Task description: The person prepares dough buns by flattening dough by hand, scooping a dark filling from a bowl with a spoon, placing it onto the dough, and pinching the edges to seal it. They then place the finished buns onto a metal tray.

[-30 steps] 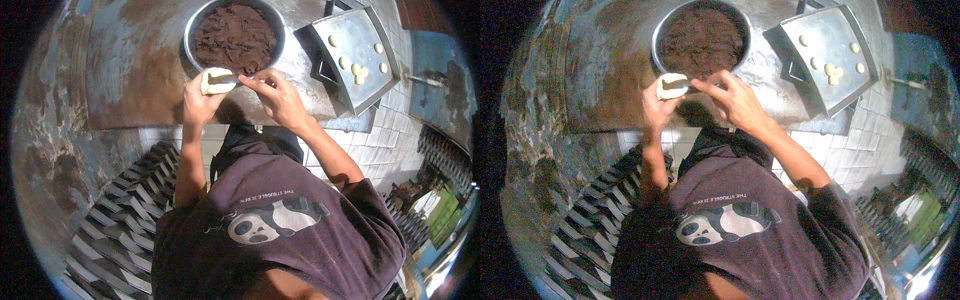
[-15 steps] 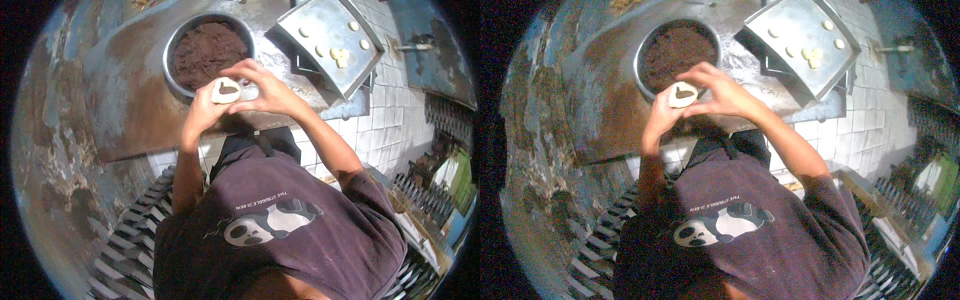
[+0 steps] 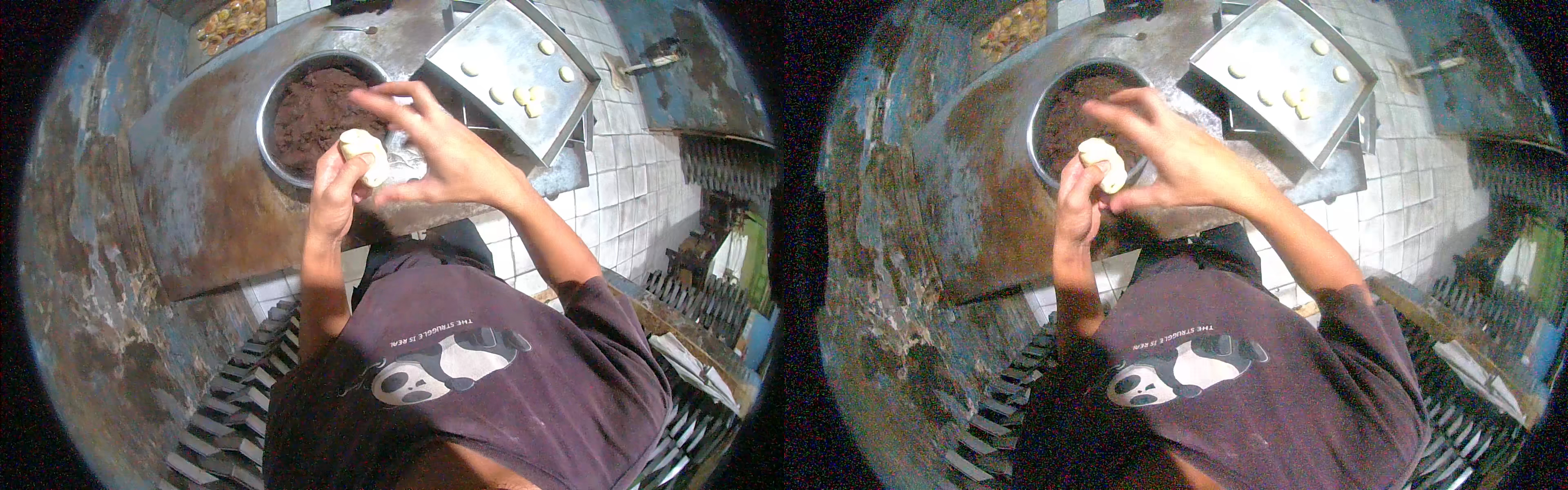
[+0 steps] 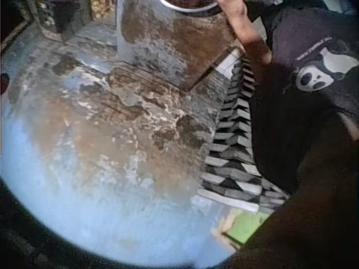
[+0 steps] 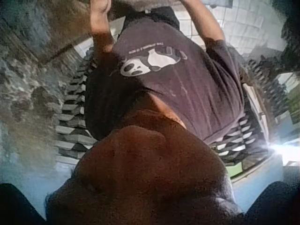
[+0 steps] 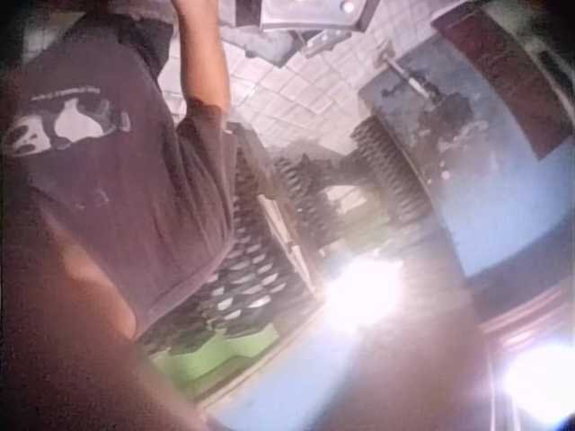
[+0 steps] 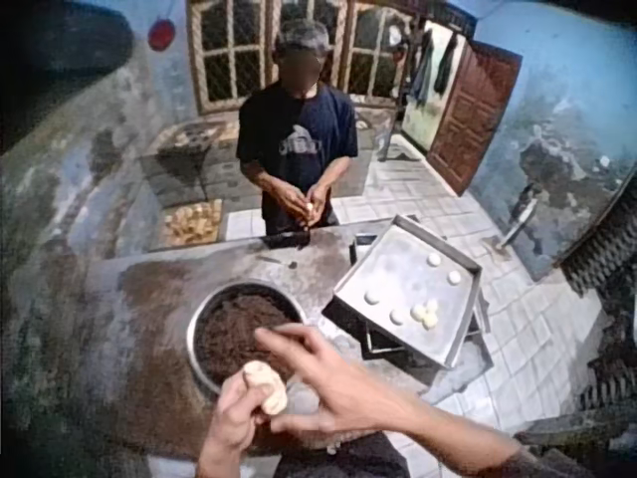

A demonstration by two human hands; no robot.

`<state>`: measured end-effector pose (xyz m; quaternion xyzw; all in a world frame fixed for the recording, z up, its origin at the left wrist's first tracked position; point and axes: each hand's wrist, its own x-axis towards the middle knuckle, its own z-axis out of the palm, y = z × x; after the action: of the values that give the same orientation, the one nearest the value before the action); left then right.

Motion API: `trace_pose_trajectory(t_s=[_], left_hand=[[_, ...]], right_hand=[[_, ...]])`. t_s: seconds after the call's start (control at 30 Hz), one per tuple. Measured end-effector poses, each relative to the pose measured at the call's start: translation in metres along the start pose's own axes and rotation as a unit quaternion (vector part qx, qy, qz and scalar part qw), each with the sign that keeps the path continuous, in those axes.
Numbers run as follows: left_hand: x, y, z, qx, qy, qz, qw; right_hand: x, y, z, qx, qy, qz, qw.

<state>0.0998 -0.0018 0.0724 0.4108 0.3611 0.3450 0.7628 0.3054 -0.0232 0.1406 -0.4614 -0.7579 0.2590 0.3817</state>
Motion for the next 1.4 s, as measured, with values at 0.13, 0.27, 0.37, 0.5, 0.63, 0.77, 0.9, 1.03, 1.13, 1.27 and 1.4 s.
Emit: trace_pose_trajectory(t_s=[0.13,0.27,0.37,0.5,0.63,0.77,0.9,1.03,1.13,1.27,1.4], left_hand=[[0.001,0.020,0.028,-0.042,0.029,-0.079,0.996],[0.015,0.032,0.043,-0.207,-0.019,-0.116,0.971],[0.024,0.037,0.071,-0.063,0.035,0.005,0.997],[0.061,0.026,0.099,0.116,0.142,0.197,0.963],[0.092,0.036,0.161,0.033,0.042,0.257,0.965],[0.105,0.027,0.223,0.045,-0.046,0.215,0.974],[0.135,-0.001,0.274,0.063,-0.045,0.264,0.962],[0.154,-0.003,0.274,0.105,0.045,0.208,0.972],[0.199,-0.046,0.275,0.339,0.028,0.284,0.896],[0.243,-0.109,0.314,0.360,-0.073,0.206,0.907],[0.298,-0.139,0.320,0.429,-0.092,0.107,0.892]], right_hand=[[0.009,0.016,-0.004,-0.028,-0.043,-0.086,0.995],[0.003,0.025,-0.014,0.057,0.050,0.020,0.997],[-0.005,0.046,-0.012,0.188,0.160,0.132,0.960],[-0.024,0.044,-0.026,0.670,0.127,0.318,0.659],[-0.048,0.048,-0.033,0.725,0.167,0.219,0.632],[-0.058,0.071,-0.065,0.482,0.330,0.204,0.785],[-0.078,0.101,-0.108,0.395,0.359,0.144,0.833],[-0.113,0.123,-0.216,0.336,-0.059,0.161,0.926],[-0.127,0.137,-0.256,0.174,0.114,0.219,0.953],[-0.129,0.186,-0.261,0.027,0.107,0.262,0.959],[-0.146,0.297,-0.263,0.157,0.125,0.314,0.928]])
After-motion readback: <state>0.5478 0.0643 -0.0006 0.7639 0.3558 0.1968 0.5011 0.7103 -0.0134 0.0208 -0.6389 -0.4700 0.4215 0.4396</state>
